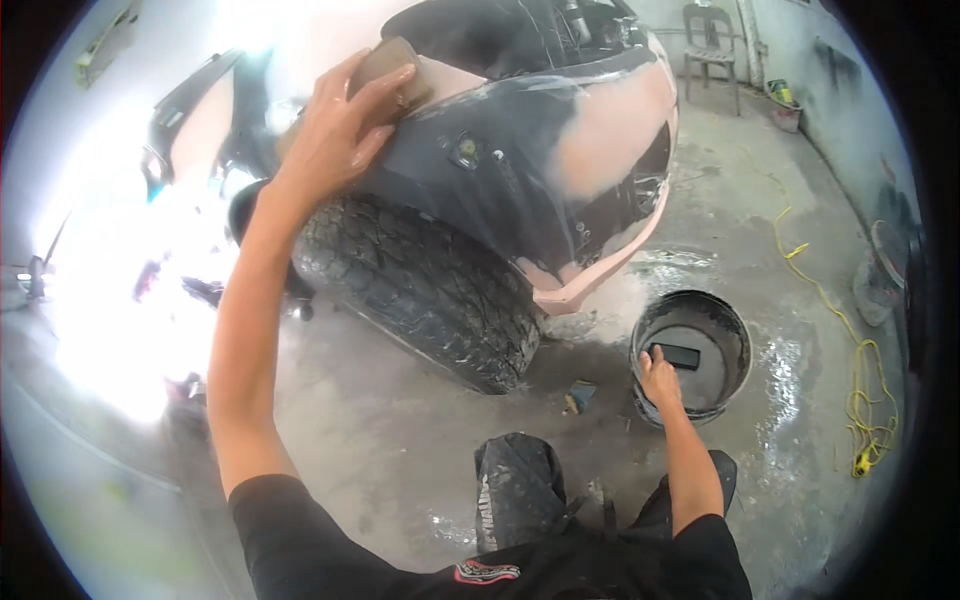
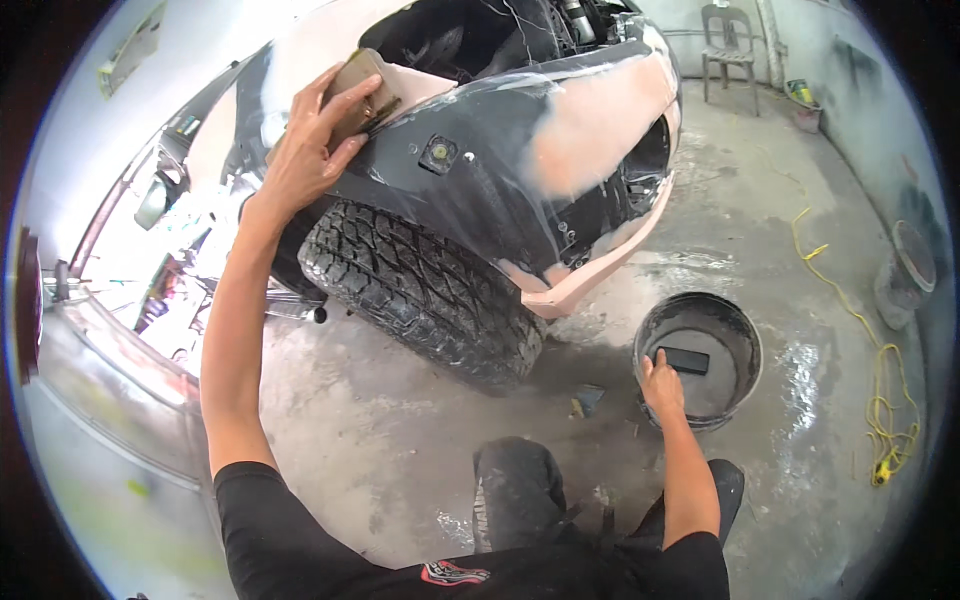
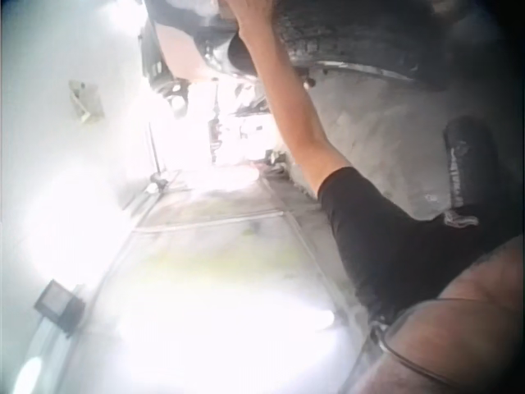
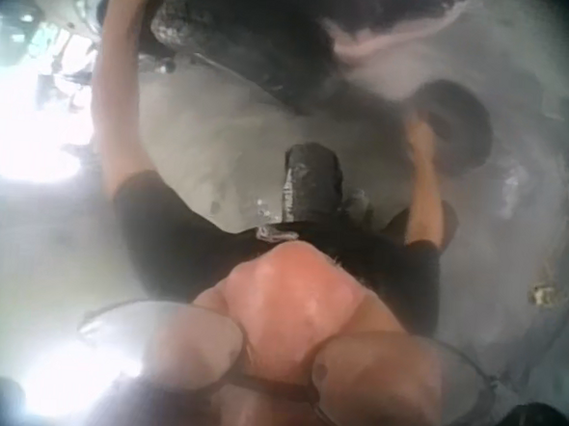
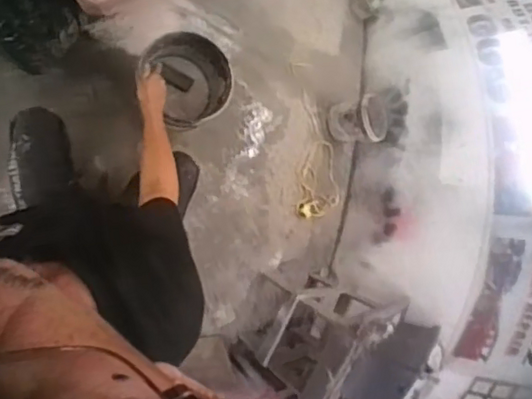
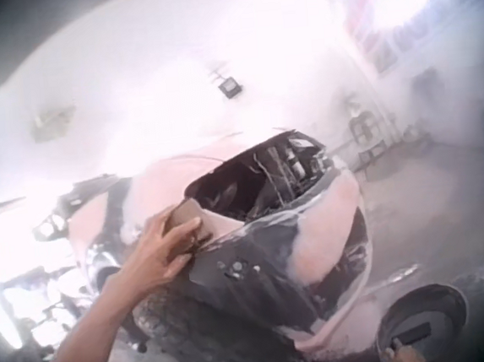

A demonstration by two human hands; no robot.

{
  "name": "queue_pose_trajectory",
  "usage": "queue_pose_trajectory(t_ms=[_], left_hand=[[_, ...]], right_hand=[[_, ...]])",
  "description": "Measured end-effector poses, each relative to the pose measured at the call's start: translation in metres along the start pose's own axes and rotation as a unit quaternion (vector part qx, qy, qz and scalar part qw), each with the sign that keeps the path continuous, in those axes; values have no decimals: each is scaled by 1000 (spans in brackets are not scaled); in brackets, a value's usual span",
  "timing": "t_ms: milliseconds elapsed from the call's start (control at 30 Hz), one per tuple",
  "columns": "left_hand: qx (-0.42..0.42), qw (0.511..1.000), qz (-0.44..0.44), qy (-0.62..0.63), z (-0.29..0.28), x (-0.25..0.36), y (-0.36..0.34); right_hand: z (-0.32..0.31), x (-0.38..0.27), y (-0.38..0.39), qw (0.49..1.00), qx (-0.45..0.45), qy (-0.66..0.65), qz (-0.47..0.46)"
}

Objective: The person sands the front fender and bumper of a vehicle using a sanding block, wiping the surface with a cloth and touching it by hand, and dips the sanding block into a bucket of water.

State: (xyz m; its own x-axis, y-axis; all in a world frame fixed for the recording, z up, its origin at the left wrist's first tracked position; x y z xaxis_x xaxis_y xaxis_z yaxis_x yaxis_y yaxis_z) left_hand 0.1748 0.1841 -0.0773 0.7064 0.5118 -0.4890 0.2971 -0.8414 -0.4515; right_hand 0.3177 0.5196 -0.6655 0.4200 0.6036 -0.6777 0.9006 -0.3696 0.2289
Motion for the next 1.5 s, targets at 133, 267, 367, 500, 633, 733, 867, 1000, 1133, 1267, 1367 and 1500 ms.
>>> queue_pose_trajectory(t_ms=[133,267,367,500,633,733,867,1000,1133,1267,1367,1500], left_hand=[[-39,999,-7,-38,5,4,-13],[-31,998,-25,-54,15,6,-14],[-48,995,-40,-78,12,3,-2],[-83,995,-46,-39,6,8,-17],[-89,995,-3,-55,-4,2,-27],[-80,992,41,-86,-5,1,-42],[-75,987,96,-105,0,1,-55],[-86,983,104,-122,-1,-9,-45],[-76,985,110,-110,-8,-15,-44],[-115,971,133,-164,-13,-16,-59],[-137,961,160,-176,-18,-21,-70],[-155,966,162,-132,-11,-26,-72]], right_hand=[[1,-2,2,999,-3,45,-5],[2,3,0,1000,1,17,-17],[12,0,5,999,-25,27,-20],[7,4,0,999,-12,-2,-38],[6,6,3,999,10,-4,-34],[6,7,3,999,34,7,-15],[6,7,5,998,58,38,-2],[-1,-4,10,995,56,66,43],[1,-9,11,993,67,83,50],[10,3,2,990,99,95,33],[8,2,0,992,81,89,32],[12,9,0,990,94,94,37]])
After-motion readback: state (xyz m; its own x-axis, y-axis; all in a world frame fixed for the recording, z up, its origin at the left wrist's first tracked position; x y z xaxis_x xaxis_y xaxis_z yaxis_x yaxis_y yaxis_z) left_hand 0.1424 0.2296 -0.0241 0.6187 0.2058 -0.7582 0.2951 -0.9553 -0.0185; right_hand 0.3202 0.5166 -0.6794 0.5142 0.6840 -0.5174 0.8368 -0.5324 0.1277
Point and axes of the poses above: each hand's wrist, its own y-axis away from the middle knuckle, its own z-axis out of the palm, x = y × z, the point moved 3 cm from there along -y, towards the middle knuckle, and after that the axes turned 10 degrees about -x, right-handed, at the moved point
